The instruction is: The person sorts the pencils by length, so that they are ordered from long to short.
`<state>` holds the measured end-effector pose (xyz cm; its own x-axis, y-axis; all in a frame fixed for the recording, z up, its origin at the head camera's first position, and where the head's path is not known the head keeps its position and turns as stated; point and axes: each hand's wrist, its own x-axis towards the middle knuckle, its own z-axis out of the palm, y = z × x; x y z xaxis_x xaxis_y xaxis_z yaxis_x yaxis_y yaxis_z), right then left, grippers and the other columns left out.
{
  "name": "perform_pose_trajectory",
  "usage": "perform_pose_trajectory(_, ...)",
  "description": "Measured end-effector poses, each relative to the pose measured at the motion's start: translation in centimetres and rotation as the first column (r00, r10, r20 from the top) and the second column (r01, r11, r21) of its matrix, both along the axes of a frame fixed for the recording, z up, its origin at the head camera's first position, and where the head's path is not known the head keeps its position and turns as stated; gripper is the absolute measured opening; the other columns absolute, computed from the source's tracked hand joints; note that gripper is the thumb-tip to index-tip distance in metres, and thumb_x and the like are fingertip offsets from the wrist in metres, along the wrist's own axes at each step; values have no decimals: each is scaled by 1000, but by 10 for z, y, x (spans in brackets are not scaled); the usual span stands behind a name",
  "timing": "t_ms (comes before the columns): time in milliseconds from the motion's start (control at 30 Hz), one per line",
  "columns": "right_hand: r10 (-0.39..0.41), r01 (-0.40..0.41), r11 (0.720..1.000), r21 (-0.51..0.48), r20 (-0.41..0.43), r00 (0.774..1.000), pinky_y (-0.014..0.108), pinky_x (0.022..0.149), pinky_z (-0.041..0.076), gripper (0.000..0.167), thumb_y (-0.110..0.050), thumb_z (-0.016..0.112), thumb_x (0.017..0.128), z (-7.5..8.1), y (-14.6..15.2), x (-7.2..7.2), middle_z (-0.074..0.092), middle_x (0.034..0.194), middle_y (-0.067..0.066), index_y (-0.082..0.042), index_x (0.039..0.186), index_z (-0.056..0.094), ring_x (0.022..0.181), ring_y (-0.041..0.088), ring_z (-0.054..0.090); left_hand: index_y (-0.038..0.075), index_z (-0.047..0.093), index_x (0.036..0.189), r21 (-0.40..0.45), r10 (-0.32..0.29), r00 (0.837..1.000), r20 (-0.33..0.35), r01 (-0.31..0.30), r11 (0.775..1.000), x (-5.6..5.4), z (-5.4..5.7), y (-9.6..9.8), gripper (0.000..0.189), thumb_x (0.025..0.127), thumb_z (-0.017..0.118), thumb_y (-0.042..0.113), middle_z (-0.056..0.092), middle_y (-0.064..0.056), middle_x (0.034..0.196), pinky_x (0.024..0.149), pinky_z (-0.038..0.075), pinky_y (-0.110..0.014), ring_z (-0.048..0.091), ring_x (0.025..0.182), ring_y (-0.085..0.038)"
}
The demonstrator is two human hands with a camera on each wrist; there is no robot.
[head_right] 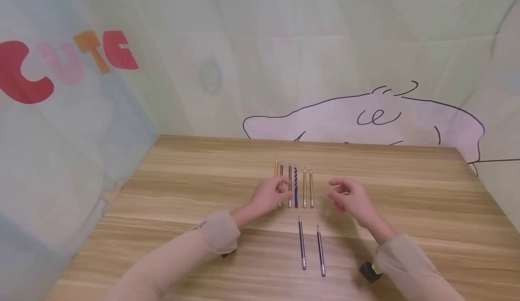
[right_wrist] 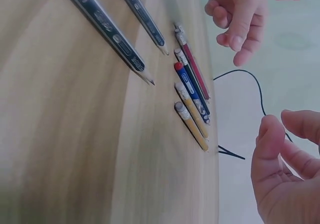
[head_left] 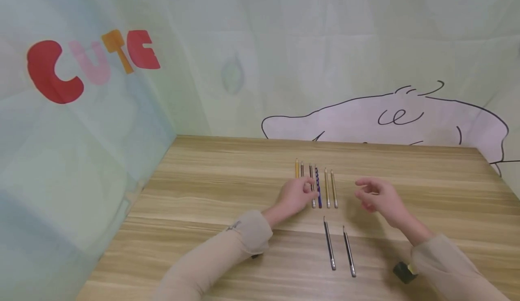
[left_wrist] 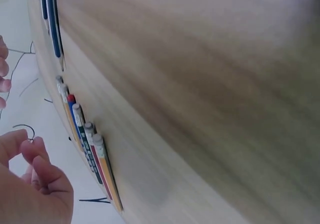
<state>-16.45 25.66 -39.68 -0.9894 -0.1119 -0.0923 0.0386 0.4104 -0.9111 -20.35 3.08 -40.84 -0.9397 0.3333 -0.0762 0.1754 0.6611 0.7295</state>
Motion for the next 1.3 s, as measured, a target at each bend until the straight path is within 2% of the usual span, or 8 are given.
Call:
perform_pose_trajectory(167, 13, -13, 1000, 0, 35, 999, 28, 54, 50, 41, -8, 54, 85, -3, 2, 8, 57, 90, 18, 8, 120, 41, 61, 12, 56, 12, 56, 115, -23, -53, 999, 4, 53, 998, 12, -2, -2, 40, 79, 64, 27, 57, 7, 67, 43, 39, -18, 46, 48, -6)
perform_pose_trajectory(367, 51, -52, 998, 18, 78, 996, 30, 55, 50, 43, -11, 54, 85, -5, 1, 18, 56, 88, 19, 8, 121, 41, 62, 13, 54, 14, 61, 105, -53, -102, 995, 18, 103, 993, 24, -10, 0, 30, 78, 65, 27, 61, 7, 76, 54, 42, -16, 51, 60, -2)
perform_pose_trajectory(567, 77, -80, 997, 22, 107, 991, 31, 55, 50, 45, -13, 56, 85, -11, -2, 27, 55, 87, 17, 8, 121, 41, 61, 13, 53, 14, 61, 102, -72, -146, 989, 15, 146, 987, 35, -14, 3, 28, 77, 65, 28, 65, 5, 84, 63, 44, -15, 56, 71, -3)
perform_pose_trajectory(867, 102, -103, 995, 4, 119, 988, 29, 50, 49, 45, -11, 59, 81, -22, -7, 37, 59, 84, 15, 9, 117, 42, 59, 15, 55, 18, 62, 94, -103, -169, 985, 42, 173, 980, 51, -24, 8, 25, 74, 68, 30, 61, 11, 72, 62, 42, -16, 51, 63, 1)
perform_pose_trajectory(1100, 115, -120, 992, 29, 140, 983, 29, 47, 48, 45, -15, 62, 79, -31, -11, 43, 58, 77, 11, 9, 112, 44, 56, 15, 54, 14, 58, 99, -102, -164, 984, 73, 171, 980, 59, -22, 8, 33, 73, 68, 32, 59, 9, 68, 56, 41, -15, 50, 57, 0)
perform_pose_trajectory(1300, 114, -123, 990, 63, 134, 984, 28, 44, 48, 42, -13, 64, 77, -36, -18, 48, 56, 74, 10, 8, 109, 46, 53, 14, 53, 16, 55, 100, -210, -129, 991, 43, 135, 968, 62, -23, 13, 43, 70, 68, 43, 54, 11, 66, 49, 38, -16, 46, 54, -2)
